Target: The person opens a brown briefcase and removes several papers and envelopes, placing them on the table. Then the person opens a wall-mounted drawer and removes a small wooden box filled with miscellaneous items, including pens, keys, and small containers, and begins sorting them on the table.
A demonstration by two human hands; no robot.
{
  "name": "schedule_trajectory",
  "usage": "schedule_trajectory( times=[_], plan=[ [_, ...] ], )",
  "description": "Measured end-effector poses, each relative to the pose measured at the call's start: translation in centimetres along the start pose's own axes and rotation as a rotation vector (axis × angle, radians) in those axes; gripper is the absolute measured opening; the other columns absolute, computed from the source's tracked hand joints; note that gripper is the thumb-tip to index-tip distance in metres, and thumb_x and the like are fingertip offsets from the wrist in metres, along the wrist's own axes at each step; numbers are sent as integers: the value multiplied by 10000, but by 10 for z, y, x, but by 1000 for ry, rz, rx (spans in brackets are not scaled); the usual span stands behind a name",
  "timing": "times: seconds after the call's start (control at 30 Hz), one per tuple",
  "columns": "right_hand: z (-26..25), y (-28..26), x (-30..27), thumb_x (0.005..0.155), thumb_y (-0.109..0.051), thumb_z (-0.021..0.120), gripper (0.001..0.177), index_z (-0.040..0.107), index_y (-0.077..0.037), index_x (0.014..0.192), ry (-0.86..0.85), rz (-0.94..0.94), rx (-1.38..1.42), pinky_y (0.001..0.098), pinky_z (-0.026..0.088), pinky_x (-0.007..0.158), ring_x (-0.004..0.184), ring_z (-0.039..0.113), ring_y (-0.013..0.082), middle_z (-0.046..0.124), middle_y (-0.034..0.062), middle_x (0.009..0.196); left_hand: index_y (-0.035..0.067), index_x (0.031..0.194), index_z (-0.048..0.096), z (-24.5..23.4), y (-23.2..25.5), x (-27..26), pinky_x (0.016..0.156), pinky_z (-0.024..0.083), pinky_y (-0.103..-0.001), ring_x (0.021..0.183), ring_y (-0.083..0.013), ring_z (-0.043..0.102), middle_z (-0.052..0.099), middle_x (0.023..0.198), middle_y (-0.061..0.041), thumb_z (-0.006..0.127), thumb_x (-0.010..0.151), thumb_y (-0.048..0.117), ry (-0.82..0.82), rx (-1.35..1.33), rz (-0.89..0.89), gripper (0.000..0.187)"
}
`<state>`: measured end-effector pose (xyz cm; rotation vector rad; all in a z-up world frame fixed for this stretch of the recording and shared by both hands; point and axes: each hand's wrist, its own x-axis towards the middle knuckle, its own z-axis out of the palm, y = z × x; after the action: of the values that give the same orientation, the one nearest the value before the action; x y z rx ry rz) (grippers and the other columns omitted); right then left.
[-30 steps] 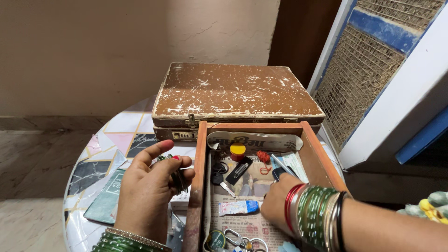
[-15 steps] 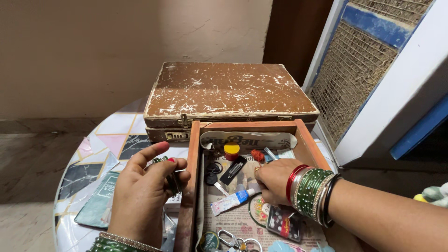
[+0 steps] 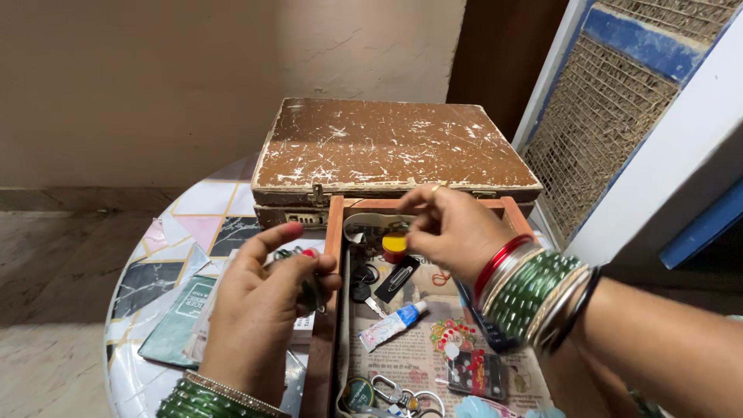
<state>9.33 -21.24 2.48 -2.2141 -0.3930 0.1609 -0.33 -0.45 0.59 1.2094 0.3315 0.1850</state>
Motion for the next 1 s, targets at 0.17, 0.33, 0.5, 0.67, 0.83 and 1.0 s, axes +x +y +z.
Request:
schedule_trajectory(
  times=[0.17, 0.33, 0.5, 0.67, 0.83, 1.0],
  plan=[
    [32, -37, -34, 849, -153, 677, 337, 656, -120, 1184, 23, -399, -224, 311, 618, 734, 791, 777, 156, 781, 42, 885, 49, 1274, 577, 1, -6, 1, 637, 542, -269, 723, -143, 705, 742, 872, -99, 652, 929, 259, -56, -50, -115, 412],
    [40, -51, -46, 854, -201, 714, 368, 619, -65, 1182, -10, -558, -229, 360, 586, 774, 859, 759, 224, 770, 97, 907, 42, 1300, 550, -15, -8, 7, 645, 550, -291, 725, -183, 692, 740, 851, -120, 688, 863, 122, -36, -76, 14, 466],
    [45, -56, -36, 882, -216, 685, 318, 646, -71, 1163, 2, -480, -26, 316, 611, 790, 856, 790, 176, 789, 67, 902, 17, 1323, 541, -24, -3, 15, 685, 572, -310, 749, -197, 706, 738, 859, -137, 658, 822, 45, 24, -63, 106, 515],
    [62, -61, -31, 877, -211, 651, 304, 677, -68, 1144, -80, -324, 67, 300, 610, 781, 863, 790, 179, 786, 72, 925, 10, 1337, 535, -23, -5, 14, 687, 574, -317, 760, -175, 703, 737, 859, -112, 667, 818, 55, -40, -229, 35, 538],
    [73, -61, -29, 854, -279, 689, 463, 624, -53, 1253, -23, -486, -8, 361, 556, 883, 1012, 741, 243, 767, 123, 1048, 16, 1382, 509, -40, 2, 26, 710, 572, -354, 796, -242, 727, 754, 919, -171, 684, 861, 65, 37, -77, 112, 551],
    [86, -55, -7, 955, -516, 585, 647, 518, -139, 1476, -316, -216, -518, 480, 358, 1125, 1318, 506, 350, 621, 209, 1298, 98, 1504, 434, -70, 17, 33, 877, 562, -430, 974, -335, 765, 751, 1045, -234, 720, 874, 168, 329, 783, 234, 695]
  ],
)
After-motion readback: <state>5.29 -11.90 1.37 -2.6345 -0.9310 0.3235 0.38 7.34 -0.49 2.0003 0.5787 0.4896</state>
